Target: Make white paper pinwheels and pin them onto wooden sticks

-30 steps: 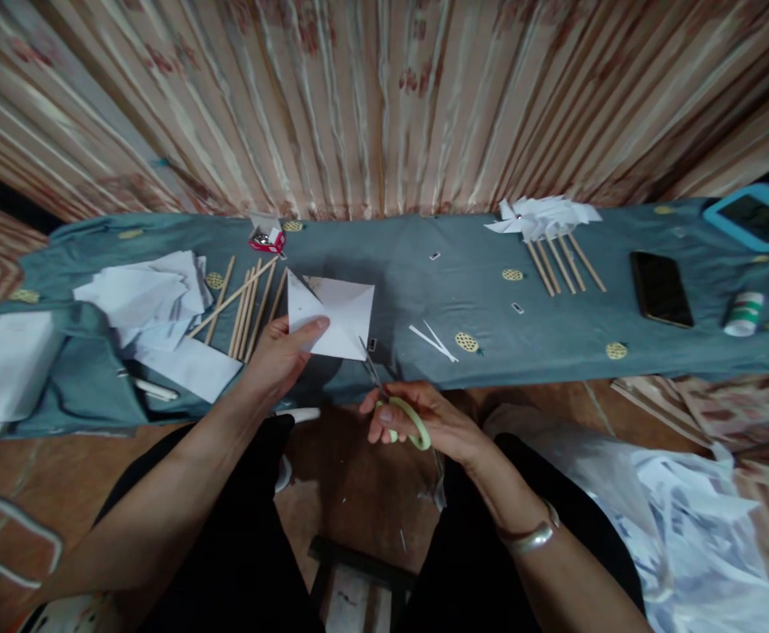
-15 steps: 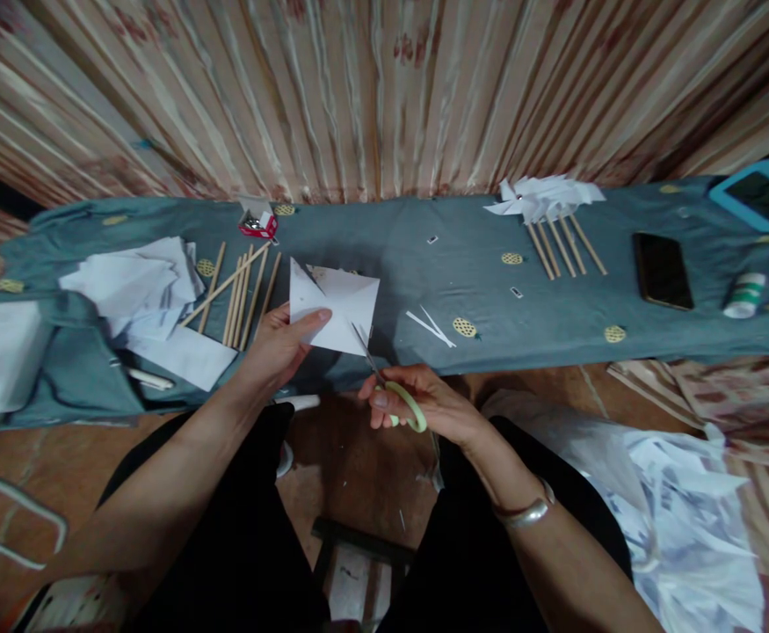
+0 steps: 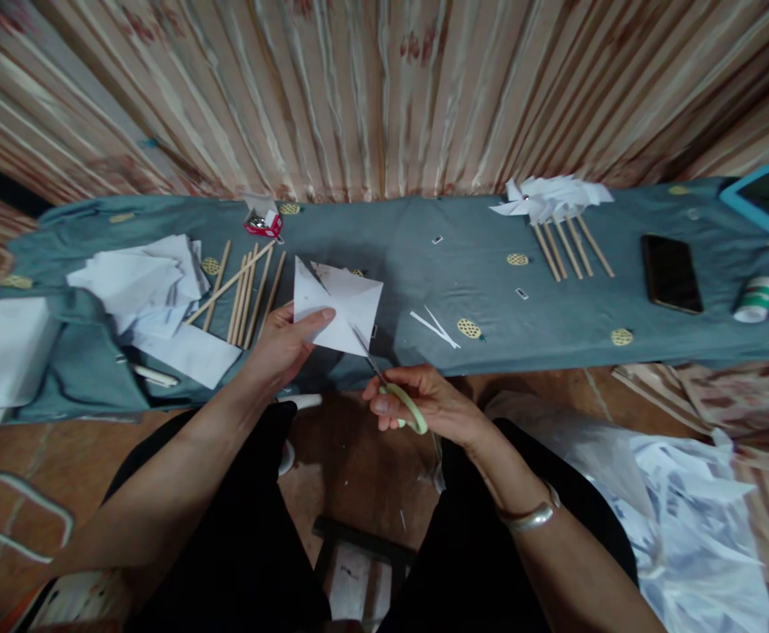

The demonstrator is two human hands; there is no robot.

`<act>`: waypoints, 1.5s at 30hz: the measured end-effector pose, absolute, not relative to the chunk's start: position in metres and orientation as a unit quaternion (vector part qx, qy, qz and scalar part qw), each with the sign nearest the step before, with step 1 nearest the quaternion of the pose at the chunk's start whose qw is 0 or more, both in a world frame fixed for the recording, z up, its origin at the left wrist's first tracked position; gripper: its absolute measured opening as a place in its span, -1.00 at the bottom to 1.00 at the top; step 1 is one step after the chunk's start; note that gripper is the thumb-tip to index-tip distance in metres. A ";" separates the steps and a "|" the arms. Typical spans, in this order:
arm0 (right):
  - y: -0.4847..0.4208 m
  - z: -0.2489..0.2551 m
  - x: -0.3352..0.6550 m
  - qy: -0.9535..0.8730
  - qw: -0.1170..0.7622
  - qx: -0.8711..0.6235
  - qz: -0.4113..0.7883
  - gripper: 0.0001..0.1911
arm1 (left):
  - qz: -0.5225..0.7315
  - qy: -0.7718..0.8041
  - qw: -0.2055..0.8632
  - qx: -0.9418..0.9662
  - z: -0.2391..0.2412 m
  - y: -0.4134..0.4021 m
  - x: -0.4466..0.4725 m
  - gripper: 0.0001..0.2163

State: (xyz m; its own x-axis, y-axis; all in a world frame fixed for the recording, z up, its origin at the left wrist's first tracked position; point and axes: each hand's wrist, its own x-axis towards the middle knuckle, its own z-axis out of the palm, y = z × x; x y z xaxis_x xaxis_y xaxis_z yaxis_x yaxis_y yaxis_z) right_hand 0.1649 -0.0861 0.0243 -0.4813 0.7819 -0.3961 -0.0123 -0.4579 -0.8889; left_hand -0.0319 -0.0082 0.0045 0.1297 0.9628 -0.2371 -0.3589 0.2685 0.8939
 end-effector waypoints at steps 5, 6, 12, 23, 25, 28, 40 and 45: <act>-0.086 0.023 0.164 -0.435 0.273 -0.430 0.743 -0.54 | 0.500 0.429 0.666 0.349 0.003 -0.007 -0.033 -0.76; -0.086 0.022 0.164 -0.432 0.276 -0.430 0.743 -0.54 | 0.500 0.430 0.666 0.349 0.003 -0.007 -0.033 -0.75; -0.086 0.018 0.164 -0.424 0.278 -0.424 0.750 -0.52 | 0.500 0.429 0.666 0.349 0.001 -0.007 -0.033 -0.73; -0.085 0.023 0.161 -0.399 0.283 -0.440 0.753 -0.49 | 0.491 0.420 0.677 0.352 0.003 -0.009 -0.032 -0.73; -0.085 0.022 0.160 -0.398 0.285 -0.442 0.752 -0.49 | 0.490 0.421 0.678 0.352 0.002 -0.009 -0.032 -0.73; -0.086 0.023 0.160 -0.401 0.282 -0.448 0.748 -0.48 | 0.489 0.420 0.678 0.352 0.000 -0.009 -0.032 -0.72; -0.085 0.020 0.159 -0.416 0.283 -0.451 0.737 -0.46 | 0.486 0.427 0.672 0.361 -0.003 -0.009 -0.032 -0.73; -0.085 0.023 0.158 -0.416 0.279 -0.451 0.738 -0.44 | 0.484 0.431 0.667 0.367 -0.005 -0.009 -0.031 -0.73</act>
State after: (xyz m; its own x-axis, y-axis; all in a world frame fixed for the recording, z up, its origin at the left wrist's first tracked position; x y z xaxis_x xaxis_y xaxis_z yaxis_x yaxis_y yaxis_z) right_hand 0.1583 -0.0853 0.0227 -0.4367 0.7879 -0.4342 -0.0370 -0.4979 -0.8664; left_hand -0.0314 -0.0092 -0.0052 0.1597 0.9624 -0.2197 -0.3303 0.2618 0.9069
